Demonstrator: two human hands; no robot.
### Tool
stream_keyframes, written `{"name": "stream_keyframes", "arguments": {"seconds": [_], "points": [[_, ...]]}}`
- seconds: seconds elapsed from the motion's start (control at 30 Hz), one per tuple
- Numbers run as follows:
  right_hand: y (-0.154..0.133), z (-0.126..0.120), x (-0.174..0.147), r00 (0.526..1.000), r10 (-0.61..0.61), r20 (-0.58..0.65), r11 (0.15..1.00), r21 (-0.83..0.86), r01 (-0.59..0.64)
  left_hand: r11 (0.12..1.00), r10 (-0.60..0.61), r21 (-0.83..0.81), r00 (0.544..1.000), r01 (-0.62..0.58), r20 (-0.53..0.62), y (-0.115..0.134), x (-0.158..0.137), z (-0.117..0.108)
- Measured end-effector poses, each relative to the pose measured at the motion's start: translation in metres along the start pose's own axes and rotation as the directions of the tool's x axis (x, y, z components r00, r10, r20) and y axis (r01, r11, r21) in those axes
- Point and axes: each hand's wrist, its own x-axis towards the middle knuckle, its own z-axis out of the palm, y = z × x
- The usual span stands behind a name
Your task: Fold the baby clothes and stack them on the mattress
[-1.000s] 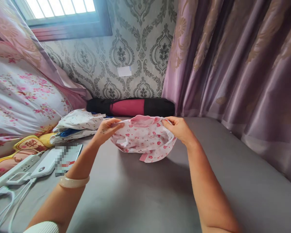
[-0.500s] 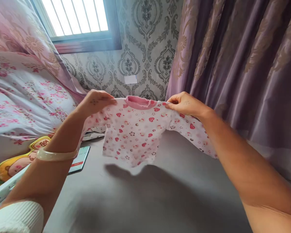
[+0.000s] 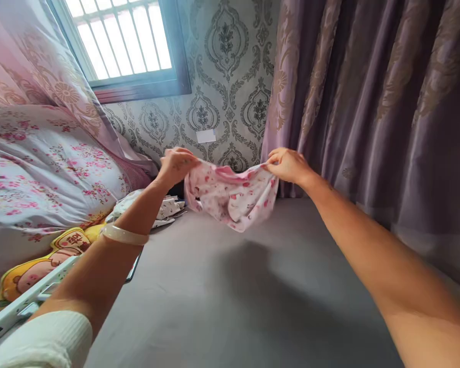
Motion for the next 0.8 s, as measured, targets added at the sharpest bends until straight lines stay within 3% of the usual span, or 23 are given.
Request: {"name": "stream_keyframes", "arguments": {"seconds": [0.07,0.13,0.23,0.3,0.37,0.4,0.43,0.5,0.57,0.63,0.8], "points": [[0.007,0.003,0.007,0.997,0.018,-0.073,0.999,-0.050,-0.022,0.996,-0.025,0.078,0.996,0.032,-0.086,-0.002,0.005,0.004],[0.012,0.007,0.011,0.983,0.039,-0.177,0.996,-0.069,-0.052,0.994,-0.049,0.093,0.994,0.057,-0.094,-0.003,0.009,0.009],[0.011,0.007,0.009,0.983,0.064,-0.174,0.997,-0.035,-0.071,0.992,-0.065,0.098,0.994,0.074,-0.089,-0.004,0.008,0.013],[0.007,0.001,-0.002,0.994,0.074,-0.075,0.996,0.062,-0.069,0.996,-0.082,0.041,0.994,0.085,-0.078,-0.003,0.003,0.006],[0.003,-0.010,-0.015,0.987,0.049,0.154,0.965,0.248,-0.086,0.990,-0.091,-0.100,0.992,0.099,0.083,-0.002,-0.003,-0.008],[0.001,-0.015,-0.021,0.949,-0.002,0.314,0.925,0.361,-0.118,0.972,-0.082,-0.193,0.966,0.132,0.247,-0.002,-0.006,-0.016],[-0.001,-0.019,-0.026,0.917,-0.045,0.397,0.873,0.462,-0.158,0.945,-0.044,-0.277,0.906,0.175,0.421,-0.001,-0.009,-0.023],[-0.004,-0.025,-0.031,0.876,-0.076,0.477,0.804,0.548,-0.229,0.889,0.029,-0.379,0.795,0.256,0.606,0.001,-0.013,-0.029],[-0.008,-0.025,-0.030,0.895,-0.016,0.445,0.818,0.520,-0.244,0.905,-0.064,-0.294,0.785,0.306,0.616,0.005,-0.014,-0.025],[-0.011,-0.023,-0.026,0.916,0.023,0.401,0.848,0.478,-0.231,0.937,-0.127,-0.218,0.849,0.272,0.512,0.010,-0.013,-0.015],[-0.008,-0.017,-0.025,0.840,-0.123,0.528,0.780,0.575,-0.247,0.912,0.061,-0.369,0.832,0.177,0.551,0.018,-0.015,-0.004]]}}
